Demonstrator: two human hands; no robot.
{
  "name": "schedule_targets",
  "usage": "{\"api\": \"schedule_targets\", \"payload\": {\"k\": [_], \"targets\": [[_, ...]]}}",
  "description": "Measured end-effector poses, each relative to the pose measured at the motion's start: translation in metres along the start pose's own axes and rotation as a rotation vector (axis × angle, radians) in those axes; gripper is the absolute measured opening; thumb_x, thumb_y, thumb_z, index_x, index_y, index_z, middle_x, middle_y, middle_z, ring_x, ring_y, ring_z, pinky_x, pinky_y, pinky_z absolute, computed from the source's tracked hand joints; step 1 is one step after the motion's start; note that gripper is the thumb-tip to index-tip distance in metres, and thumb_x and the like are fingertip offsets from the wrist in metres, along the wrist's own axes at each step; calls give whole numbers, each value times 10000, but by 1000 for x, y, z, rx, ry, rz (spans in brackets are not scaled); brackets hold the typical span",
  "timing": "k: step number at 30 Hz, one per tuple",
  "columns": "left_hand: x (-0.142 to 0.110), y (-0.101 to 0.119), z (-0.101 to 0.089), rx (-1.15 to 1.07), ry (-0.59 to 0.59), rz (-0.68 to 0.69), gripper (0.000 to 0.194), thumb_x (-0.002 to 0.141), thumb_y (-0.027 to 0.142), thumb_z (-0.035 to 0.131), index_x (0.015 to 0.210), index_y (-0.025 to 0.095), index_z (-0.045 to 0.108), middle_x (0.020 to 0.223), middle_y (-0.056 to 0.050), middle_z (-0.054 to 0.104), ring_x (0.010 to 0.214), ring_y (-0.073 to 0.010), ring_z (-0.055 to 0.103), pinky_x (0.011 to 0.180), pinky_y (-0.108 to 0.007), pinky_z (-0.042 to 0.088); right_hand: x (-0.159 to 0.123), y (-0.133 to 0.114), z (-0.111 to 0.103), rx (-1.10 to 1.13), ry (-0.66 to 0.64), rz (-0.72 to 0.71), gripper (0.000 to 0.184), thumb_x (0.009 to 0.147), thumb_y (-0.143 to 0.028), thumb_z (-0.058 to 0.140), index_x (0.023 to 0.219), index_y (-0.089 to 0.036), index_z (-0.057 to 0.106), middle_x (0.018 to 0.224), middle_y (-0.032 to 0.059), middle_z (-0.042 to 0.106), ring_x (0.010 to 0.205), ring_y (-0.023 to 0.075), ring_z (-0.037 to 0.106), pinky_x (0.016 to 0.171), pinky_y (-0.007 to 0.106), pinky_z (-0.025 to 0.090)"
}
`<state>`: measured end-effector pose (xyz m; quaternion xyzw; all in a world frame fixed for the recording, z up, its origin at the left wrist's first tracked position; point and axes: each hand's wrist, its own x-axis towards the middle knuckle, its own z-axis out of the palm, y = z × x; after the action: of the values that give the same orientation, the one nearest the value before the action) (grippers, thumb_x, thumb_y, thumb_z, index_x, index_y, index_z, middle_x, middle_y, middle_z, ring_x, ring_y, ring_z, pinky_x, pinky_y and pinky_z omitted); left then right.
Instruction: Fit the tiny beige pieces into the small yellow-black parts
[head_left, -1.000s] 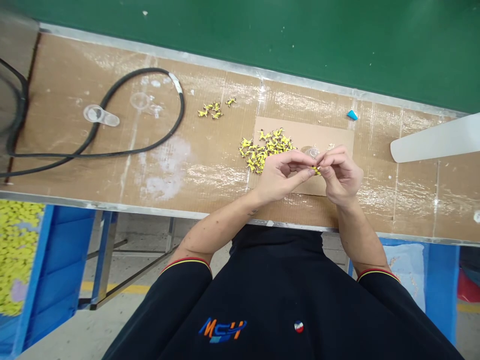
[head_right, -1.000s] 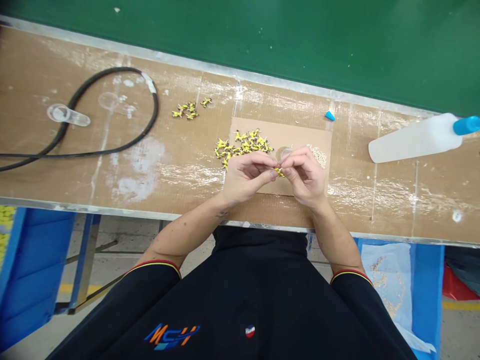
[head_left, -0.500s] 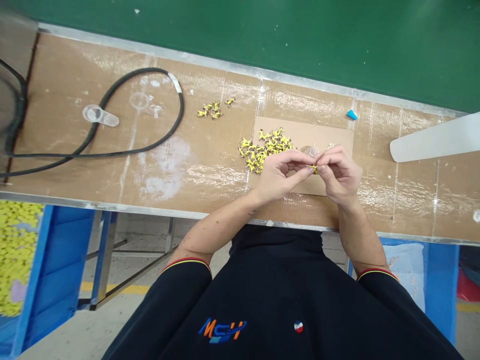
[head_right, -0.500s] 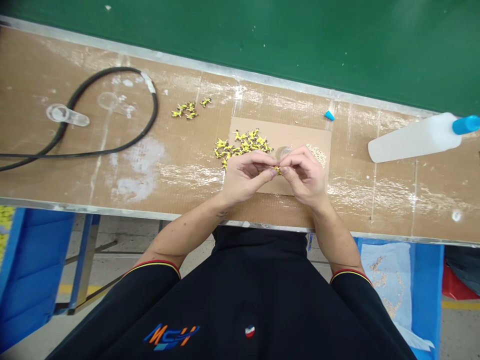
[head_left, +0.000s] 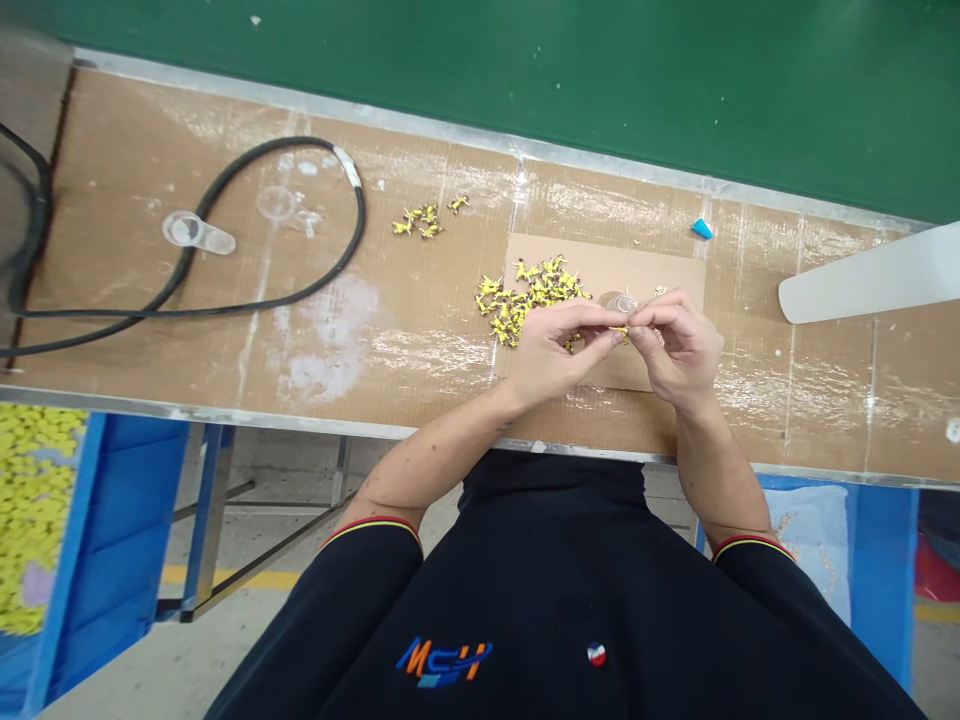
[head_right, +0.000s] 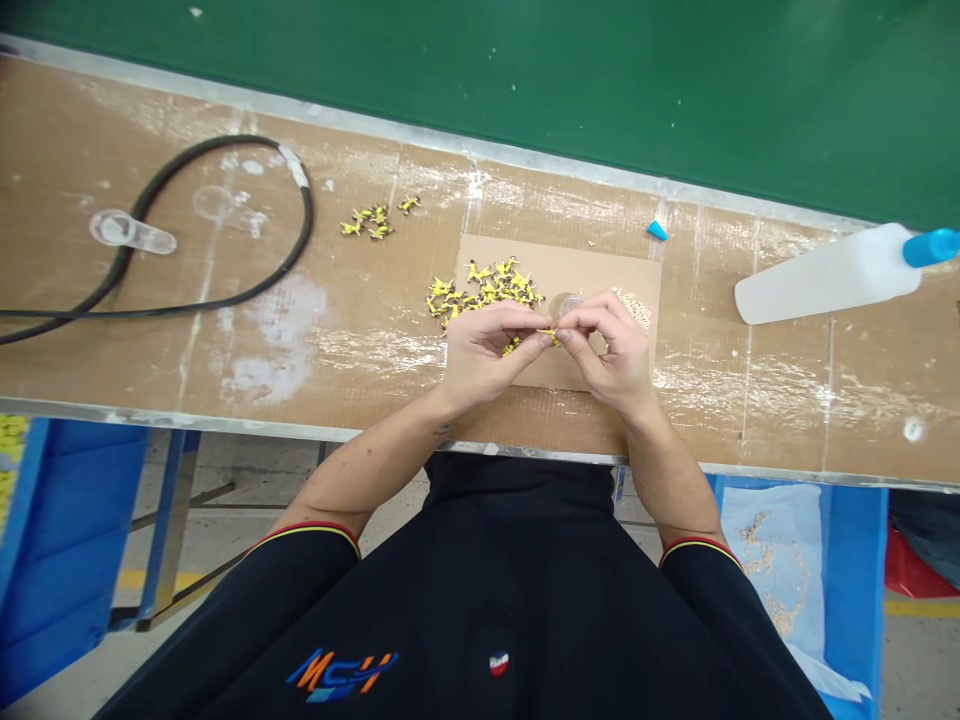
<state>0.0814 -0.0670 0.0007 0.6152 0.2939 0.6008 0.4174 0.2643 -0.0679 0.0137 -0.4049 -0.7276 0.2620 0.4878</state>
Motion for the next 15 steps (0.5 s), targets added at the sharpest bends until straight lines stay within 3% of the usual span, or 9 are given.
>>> {"api": "schedule_targets", "payload": {"k": [4, 9, 15], "targets": [[-2, -2, 1, -1, 7, -62, 129, 926, 300, 769, 1024, 221, 800, 899, -25, 805, 756, -85, 726, 679, -208, 590, 2, -2, -1, -36, 0, -4, 26, 945, -273, 733, 954, -293, 746, 836, -7, 674, 752, 159, 621, 670, 333, 517], [-5, -2, 1, -35, 18, -153, 310, 920, 392, 774, 1159, 197, 742, 945, -43, 811, 832, -105, 771, 717, -200, 604, 6, -6, -2, -62, -36, -2, 76, 956, -294, 712, 884, -269, 717, 786, -12, 657, 709, 148, 598, 640, 317, 500], [-3, -3, -1, 99, 1, -22, 246, 953, 300, 722, 1180, 205, 712, 861, -3, 786, 696, -64, 699, 638, -171, 536, 9, -9, -2, -67, -83, 10, 118, 957, -266, 687, 840, -247, 685, 752, -18, 632, 653, 129, 544, 586, 291, 450]]}}
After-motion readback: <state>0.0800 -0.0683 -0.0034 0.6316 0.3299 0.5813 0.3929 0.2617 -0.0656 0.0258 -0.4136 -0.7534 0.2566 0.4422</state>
